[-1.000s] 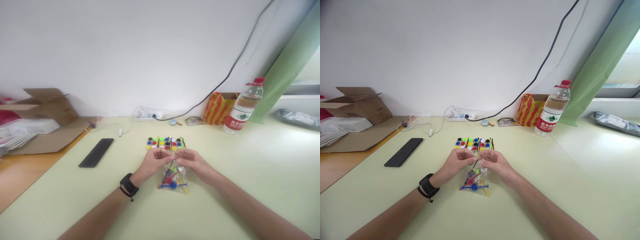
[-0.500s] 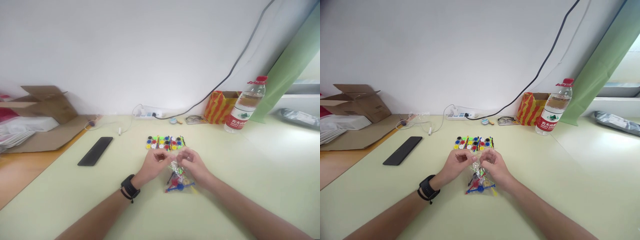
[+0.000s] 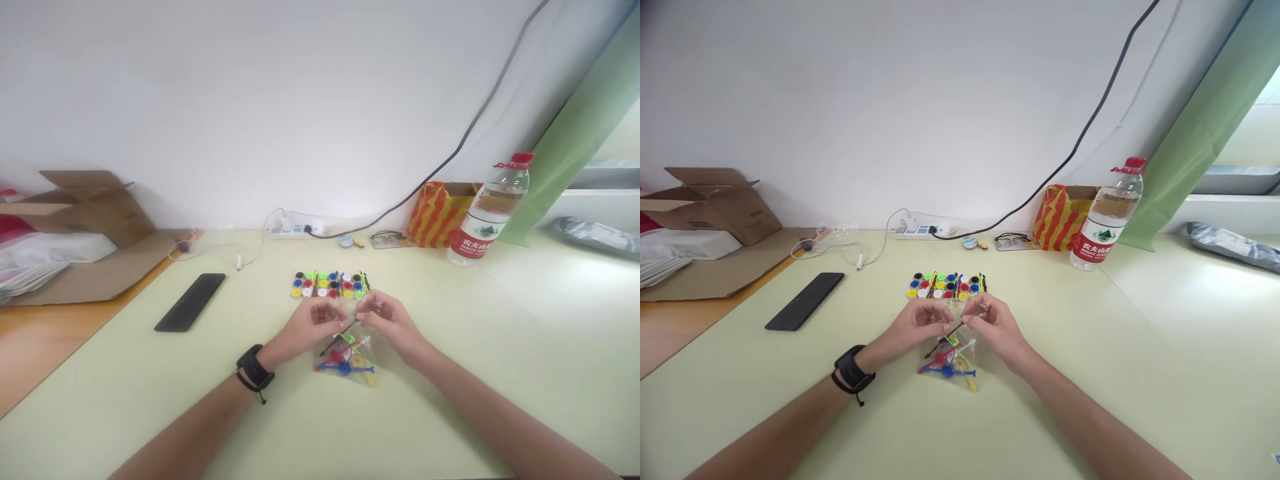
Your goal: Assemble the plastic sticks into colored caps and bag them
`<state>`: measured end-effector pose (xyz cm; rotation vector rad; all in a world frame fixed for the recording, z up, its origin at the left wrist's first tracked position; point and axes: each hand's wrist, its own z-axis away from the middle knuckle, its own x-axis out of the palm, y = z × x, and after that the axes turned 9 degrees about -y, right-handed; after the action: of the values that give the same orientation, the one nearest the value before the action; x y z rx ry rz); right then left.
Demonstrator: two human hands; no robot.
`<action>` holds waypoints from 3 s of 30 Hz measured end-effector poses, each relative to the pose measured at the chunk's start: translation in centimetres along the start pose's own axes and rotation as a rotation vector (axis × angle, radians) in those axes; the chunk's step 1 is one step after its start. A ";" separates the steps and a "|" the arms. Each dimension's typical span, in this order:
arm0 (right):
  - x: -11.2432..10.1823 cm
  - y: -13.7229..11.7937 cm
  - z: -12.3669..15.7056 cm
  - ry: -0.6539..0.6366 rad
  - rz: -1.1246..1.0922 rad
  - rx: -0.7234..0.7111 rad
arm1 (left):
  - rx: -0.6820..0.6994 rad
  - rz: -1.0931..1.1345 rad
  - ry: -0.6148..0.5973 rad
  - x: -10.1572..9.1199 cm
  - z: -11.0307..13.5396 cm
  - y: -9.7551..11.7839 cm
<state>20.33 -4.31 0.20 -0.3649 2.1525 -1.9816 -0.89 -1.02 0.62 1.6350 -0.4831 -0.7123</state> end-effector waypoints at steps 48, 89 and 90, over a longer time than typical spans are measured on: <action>-2.2 0.6 -1.1 0.028 -0.034 0.018 | 0.061 0.158 0.271 -2.1 -1.0 -1.1; -2.0 1.5 -1.2 0.043 -0.129 0.040 | -0.045 0.328 0.226 -1.7 -0.8 -1.7; -2.0 1.4 -1.1 0.044 -0.089 0.030 | -0.042 0.304 0.222 -1.7 -0.8 -1.6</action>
<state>21.85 -2.49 -1.13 -0.4230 2.1656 -2.0865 -1.74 1.00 -0.59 1.5365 -0.5366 -0.3094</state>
